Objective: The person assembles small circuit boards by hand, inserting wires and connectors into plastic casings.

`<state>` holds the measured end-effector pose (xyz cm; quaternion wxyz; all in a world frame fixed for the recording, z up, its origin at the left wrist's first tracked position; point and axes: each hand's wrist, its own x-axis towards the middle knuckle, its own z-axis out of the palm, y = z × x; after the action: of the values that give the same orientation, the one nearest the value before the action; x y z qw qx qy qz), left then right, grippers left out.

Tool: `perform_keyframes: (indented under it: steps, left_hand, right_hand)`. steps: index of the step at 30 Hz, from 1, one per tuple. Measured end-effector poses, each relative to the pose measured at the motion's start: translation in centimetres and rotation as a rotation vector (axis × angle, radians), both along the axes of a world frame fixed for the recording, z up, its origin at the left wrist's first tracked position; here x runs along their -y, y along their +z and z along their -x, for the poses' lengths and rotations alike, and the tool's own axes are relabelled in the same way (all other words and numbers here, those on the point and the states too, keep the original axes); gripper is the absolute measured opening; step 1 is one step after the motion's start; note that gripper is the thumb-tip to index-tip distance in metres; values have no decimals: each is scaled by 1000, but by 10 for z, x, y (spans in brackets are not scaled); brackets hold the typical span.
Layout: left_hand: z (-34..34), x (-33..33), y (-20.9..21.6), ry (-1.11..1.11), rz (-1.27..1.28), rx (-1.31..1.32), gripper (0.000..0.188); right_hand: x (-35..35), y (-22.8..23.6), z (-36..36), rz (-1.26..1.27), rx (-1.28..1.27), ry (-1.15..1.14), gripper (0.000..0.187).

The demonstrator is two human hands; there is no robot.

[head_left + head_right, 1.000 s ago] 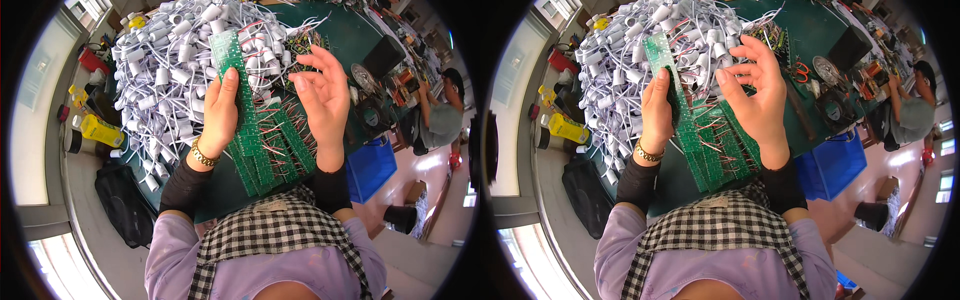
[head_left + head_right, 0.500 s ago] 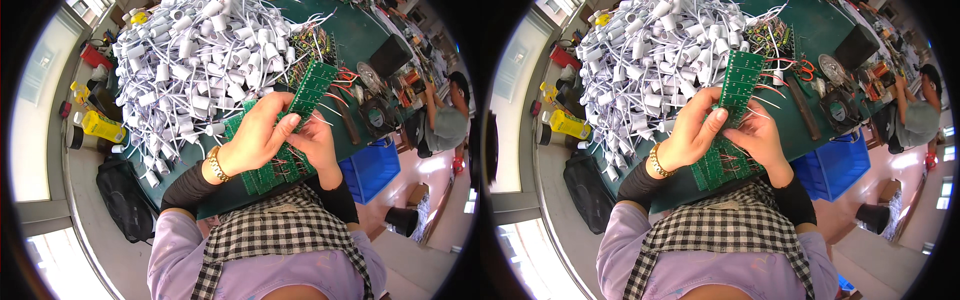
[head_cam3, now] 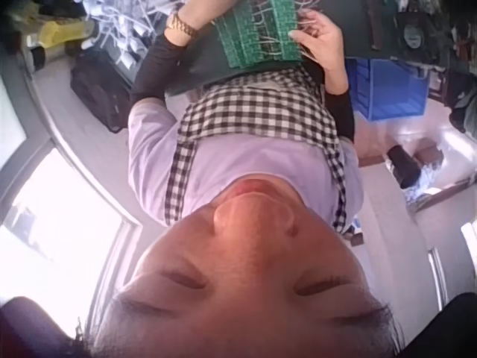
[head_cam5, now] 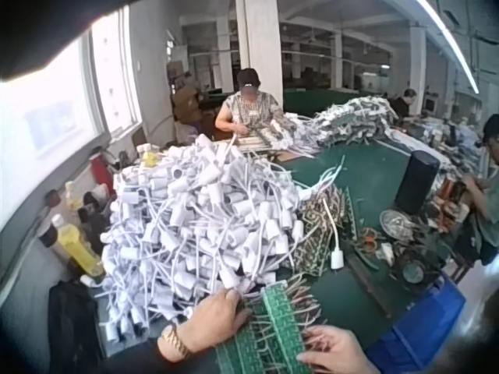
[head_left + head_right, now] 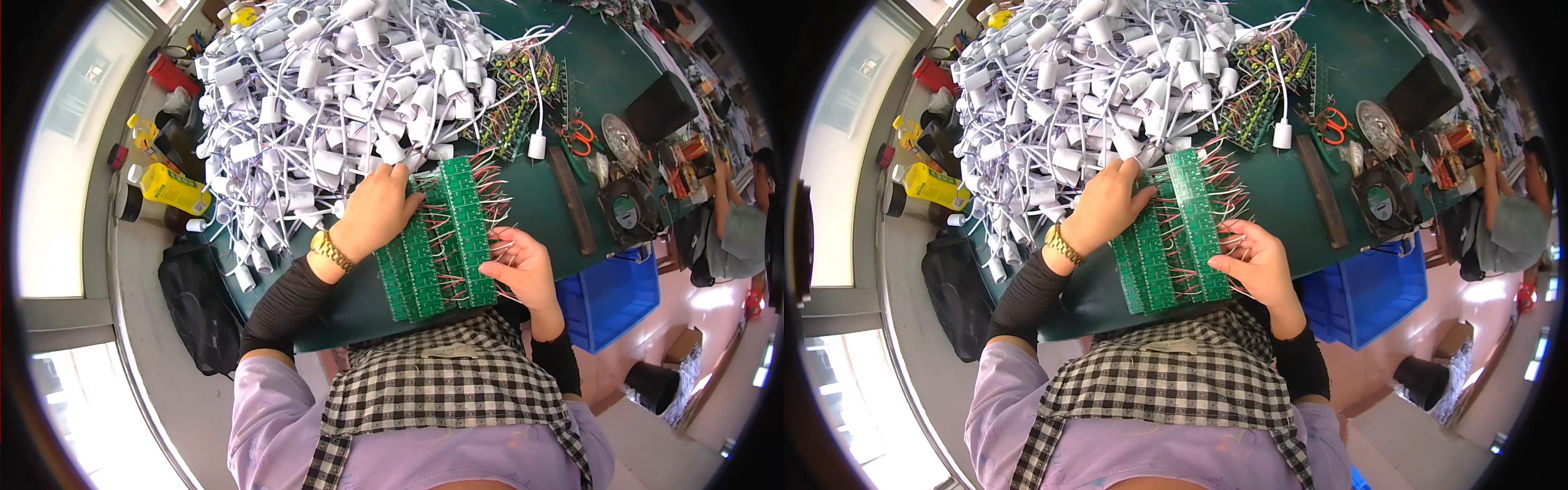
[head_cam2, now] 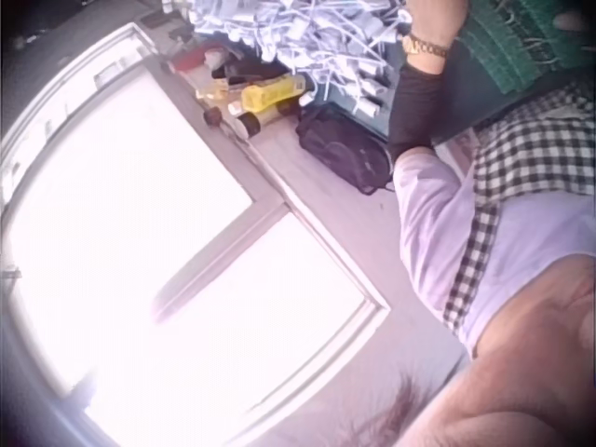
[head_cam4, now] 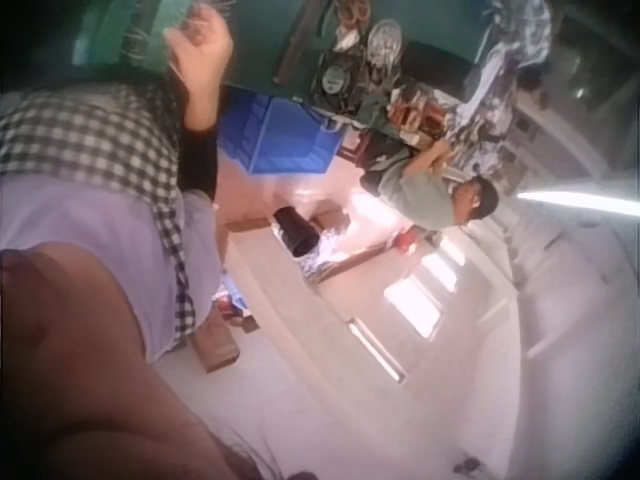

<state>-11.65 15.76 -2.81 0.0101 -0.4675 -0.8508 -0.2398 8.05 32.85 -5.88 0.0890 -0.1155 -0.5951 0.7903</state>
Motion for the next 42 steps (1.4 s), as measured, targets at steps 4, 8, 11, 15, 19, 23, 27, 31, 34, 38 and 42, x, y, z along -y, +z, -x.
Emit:
perform_keyframes:
  steps: [4,8,11,15,19,23,27,31,34,38,42]
  left_hand:
    - [-13,17,0,-12,35,18,35]
    - [-20,41,11,-521,-4,36,73]
    - [-45,59,6,-583,210,78,82]
    - [-58,55,-21,-539,171,-20,78]
    - [-58,49,-34,-522,136,-31,78]
    - [-59,44,-32,-495,162,-33,79]
    - [-61,35,-40,-450,81,-15,79]
    - [-77,9,-44,-356,40,-37,78]
    - [-90,-12,-47,-299,-11,-50,81]
    - [-87,5,-45,-277,-138,-38,80]
    - [-62,52,-43,-153,-432,-209,58]
  right_hand:
    - [4,8,7,-154,130,84,44]
    - [2,17,9,-674,78,-157,35]
    - [-8,21,6,-818,13,-269,30]
    - [-13,21,-3,-749,155,-194,29]
    - [-18,12,-7,-770,9,-124,43]
    - [-22,-2,-4,-637,-91,-67,55]
    - [-38,-3,4,-292,10,-34,46]
    - [-70,2,5,-277,72,-27,38]
    - [-85,1,8,-220,59,-89,35]
    - [-99,-14,8,-130,42,-126,33]
    - [-91,-22,5,-95,-57,-190,32]
